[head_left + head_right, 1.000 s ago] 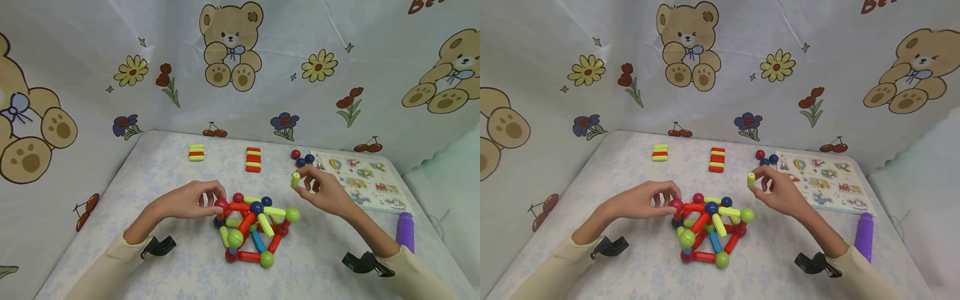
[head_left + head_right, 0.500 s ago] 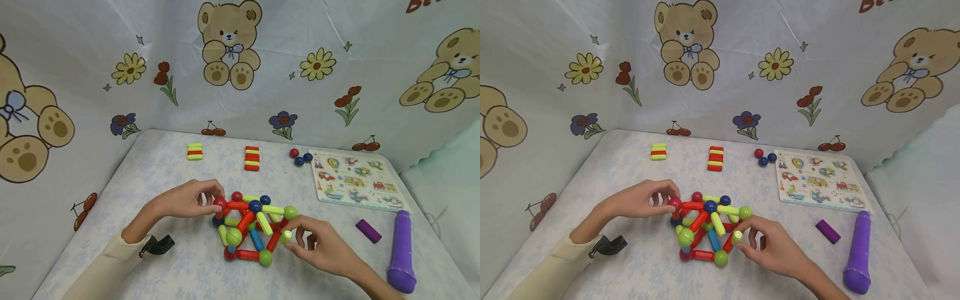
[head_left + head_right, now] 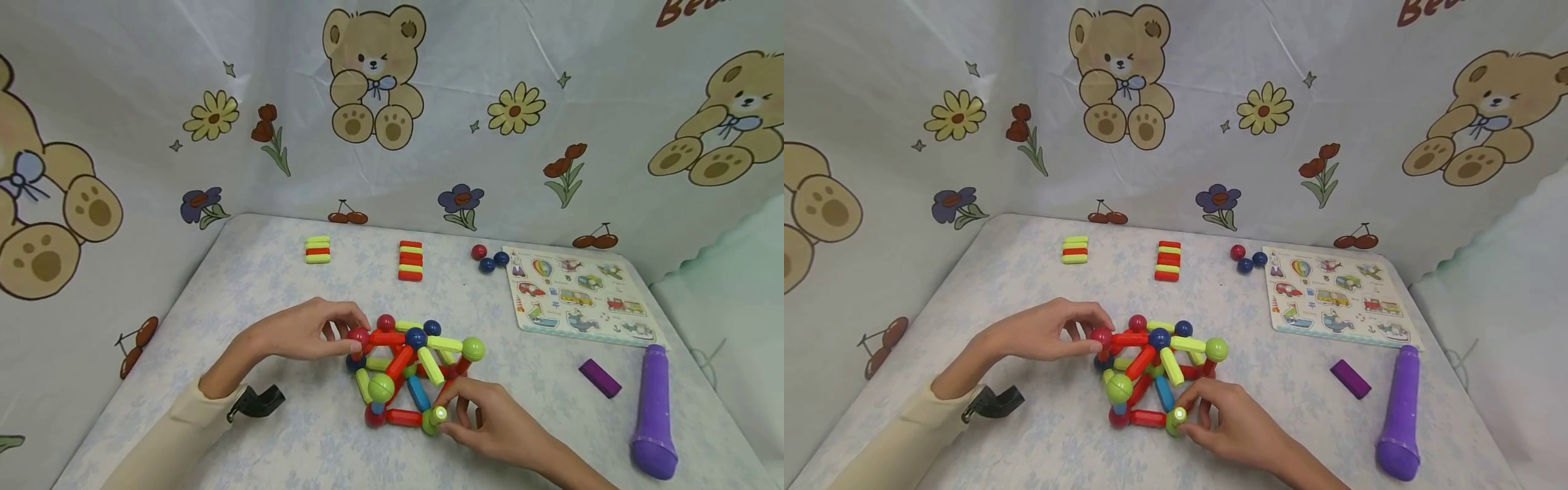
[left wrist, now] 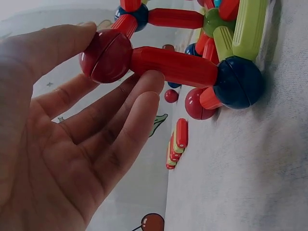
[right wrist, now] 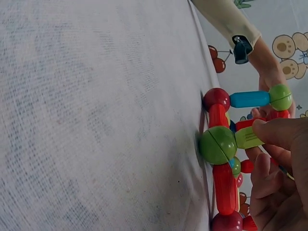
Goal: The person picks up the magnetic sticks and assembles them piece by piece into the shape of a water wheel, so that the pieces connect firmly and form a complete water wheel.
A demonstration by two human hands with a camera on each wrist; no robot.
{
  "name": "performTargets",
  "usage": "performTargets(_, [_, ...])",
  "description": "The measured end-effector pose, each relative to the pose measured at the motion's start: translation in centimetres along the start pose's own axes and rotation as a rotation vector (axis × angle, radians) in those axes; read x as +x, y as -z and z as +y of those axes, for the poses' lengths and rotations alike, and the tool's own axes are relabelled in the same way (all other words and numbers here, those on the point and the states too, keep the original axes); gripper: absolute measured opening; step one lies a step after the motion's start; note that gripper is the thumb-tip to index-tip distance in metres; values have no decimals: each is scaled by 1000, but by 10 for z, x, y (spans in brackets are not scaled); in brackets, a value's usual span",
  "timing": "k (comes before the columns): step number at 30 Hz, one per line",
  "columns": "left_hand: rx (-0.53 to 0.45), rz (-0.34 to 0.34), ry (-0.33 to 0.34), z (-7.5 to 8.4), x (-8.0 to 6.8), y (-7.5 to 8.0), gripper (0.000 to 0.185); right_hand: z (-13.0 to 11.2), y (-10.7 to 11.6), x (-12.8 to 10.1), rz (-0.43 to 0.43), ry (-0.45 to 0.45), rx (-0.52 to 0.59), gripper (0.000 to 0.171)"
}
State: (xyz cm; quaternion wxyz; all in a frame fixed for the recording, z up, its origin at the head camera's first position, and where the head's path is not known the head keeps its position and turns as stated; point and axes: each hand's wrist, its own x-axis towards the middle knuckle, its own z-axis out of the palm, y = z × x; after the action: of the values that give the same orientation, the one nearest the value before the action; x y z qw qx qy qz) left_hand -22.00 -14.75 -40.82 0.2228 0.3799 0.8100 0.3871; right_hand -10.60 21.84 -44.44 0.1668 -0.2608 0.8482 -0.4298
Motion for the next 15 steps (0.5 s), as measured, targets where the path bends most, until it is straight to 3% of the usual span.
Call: performTargets(15, [-2, 0, 0, -2, 0, 1, 32, 1, -4, 2, 16, -54, 0, 23])
